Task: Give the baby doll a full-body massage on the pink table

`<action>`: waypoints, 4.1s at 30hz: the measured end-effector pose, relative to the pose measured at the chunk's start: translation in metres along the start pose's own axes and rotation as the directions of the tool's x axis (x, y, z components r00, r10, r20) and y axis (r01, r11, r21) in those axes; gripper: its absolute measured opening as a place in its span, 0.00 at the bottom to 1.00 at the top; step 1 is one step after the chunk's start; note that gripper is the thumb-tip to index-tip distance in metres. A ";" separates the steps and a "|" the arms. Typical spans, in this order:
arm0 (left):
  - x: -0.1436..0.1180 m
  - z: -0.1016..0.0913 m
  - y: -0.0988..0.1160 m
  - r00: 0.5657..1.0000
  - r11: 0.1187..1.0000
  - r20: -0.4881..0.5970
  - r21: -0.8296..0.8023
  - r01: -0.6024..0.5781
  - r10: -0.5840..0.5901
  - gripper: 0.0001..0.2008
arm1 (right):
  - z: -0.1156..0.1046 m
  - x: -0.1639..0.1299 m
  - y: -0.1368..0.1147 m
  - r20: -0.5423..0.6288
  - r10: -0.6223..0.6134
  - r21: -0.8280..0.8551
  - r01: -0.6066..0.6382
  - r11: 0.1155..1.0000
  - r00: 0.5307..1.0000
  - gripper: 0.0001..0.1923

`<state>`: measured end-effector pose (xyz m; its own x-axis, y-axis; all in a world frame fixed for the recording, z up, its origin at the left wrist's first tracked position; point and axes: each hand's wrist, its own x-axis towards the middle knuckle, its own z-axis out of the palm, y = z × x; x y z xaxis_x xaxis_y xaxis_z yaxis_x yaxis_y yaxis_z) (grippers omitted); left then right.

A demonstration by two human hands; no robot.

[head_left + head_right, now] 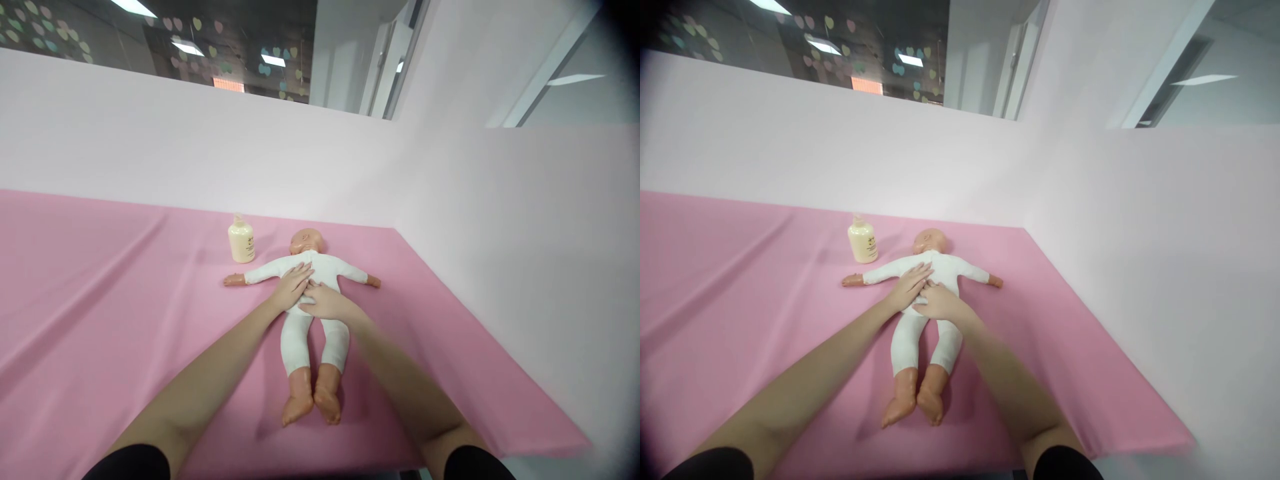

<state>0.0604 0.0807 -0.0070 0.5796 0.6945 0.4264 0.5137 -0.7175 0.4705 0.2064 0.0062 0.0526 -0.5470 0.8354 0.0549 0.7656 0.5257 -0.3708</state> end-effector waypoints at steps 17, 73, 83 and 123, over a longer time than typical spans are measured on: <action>0.000 0.016 -0.017 0.951 0.960 -0.170 0.069 0.273 -0.258 0.29 | -0.015 -0.001 0.045 0.117 -0.145 0.690 0.025 0.723 0.983 0.27; -0.006 0.000 0.004 0.996 0.996 -0.023 -0.018 -0.090 0.089 0.23 | 0.043 0.018 0.014 -0.242 0.392 -0.051 -0.415 0.908 0.887 0.32; -0.007 0.003 -0.005 0.997 0.999 -0.059 -0.031 0.040 -0.042 0.24 | 0.023 0.016 0.021 -0.153 -0.052 0.243 0.088 0.966 0.987 0.14; -0.014 -0.028 -0.041 0.858 0.662 -0.316 0.546 0.514 -0.405 0.20 | 0.030 0.004 0.152 -0.599 0.311 -0.127 -0.472 0.873 0.738 0.19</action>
<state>0.0133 0.1021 -0.0109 0.0893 0.9035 0.4191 0.9830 -0.1477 0.1088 0.3100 0.0845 -0.0315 0.0377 0.8761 0.4807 0.9691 0.0853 -0.2314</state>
